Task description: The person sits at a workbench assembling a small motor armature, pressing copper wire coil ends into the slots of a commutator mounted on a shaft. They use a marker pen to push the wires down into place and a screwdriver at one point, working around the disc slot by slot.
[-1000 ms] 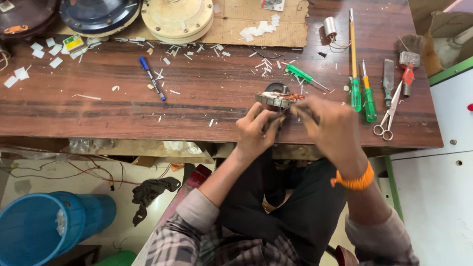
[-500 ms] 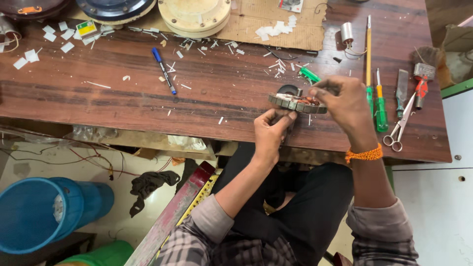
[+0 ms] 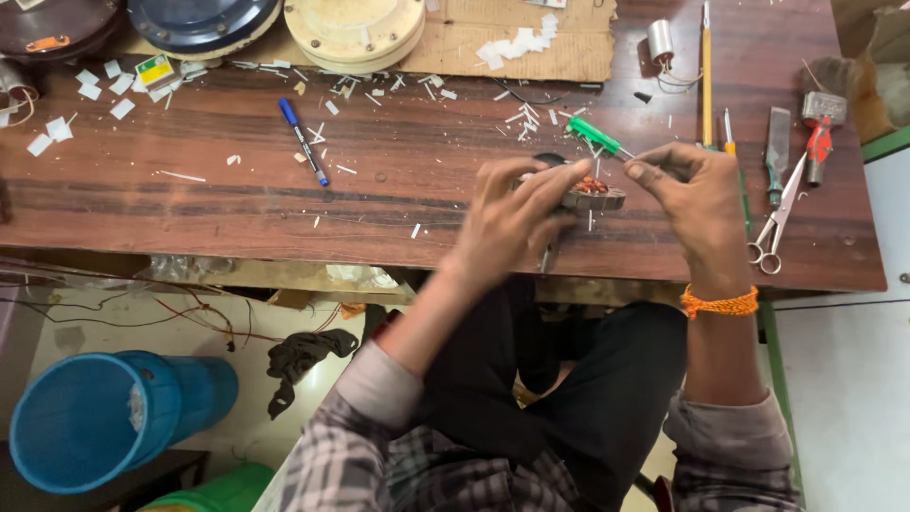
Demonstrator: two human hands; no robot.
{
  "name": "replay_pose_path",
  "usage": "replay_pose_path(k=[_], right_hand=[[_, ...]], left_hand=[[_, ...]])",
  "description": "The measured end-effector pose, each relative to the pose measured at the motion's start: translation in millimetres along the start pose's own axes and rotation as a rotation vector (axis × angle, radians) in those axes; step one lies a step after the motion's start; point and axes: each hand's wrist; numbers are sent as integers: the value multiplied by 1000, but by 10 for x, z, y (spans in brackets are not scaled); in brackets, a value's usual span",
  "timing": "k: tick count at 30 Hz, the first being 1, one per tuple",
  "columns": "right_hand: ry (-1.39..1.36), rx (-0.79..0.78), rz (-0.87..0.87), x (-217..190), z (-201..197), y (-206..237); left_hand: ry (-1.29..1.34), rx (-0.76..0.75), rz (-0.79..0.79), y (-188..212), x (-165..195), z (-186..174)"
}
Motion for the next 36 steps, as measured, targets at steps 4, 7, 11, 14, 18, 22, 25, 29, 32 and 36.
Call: replay_pose_path(k=[4,7,11,14,18,22,25,29,32,36], right_hand=[[-5,-30,-5,-317,26,115],[105,-31,23,-507,122,324],[330,-31,-71,-530,317,581],[473,-37,-303,-352,472,722],[656,-25,-430,20,612,670],[496,-31,-417,260,677,697],[336,-33,-434,323,721,751],[261,-31,-423,318,737,873],[259,-25,-333,254,688,968],[219,-38,-409,19,493,1031]], left_hand=[[132,-196,113,-143,-341,46],[222,-223,37,-95,-369,52],[316,-196,-29,-13,-358,80],[306,-178,-37,4,-362,127],[294,-188,-12,-4,-388,130],[294,-217,46,-41,-430,69],[146,-254,157,-35,-441,22],[-130,-211,374,45,-455,-1],[-160,-91,426,110,-437,43],[-177,-45,455,159,-392,97]])
Point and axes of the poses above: each hand's wrist, its own y-axis away from the middle knuckle, its own z-axis out of the palm, x = y × z, and after that the axes turned 13 degrees about -y, right-handed
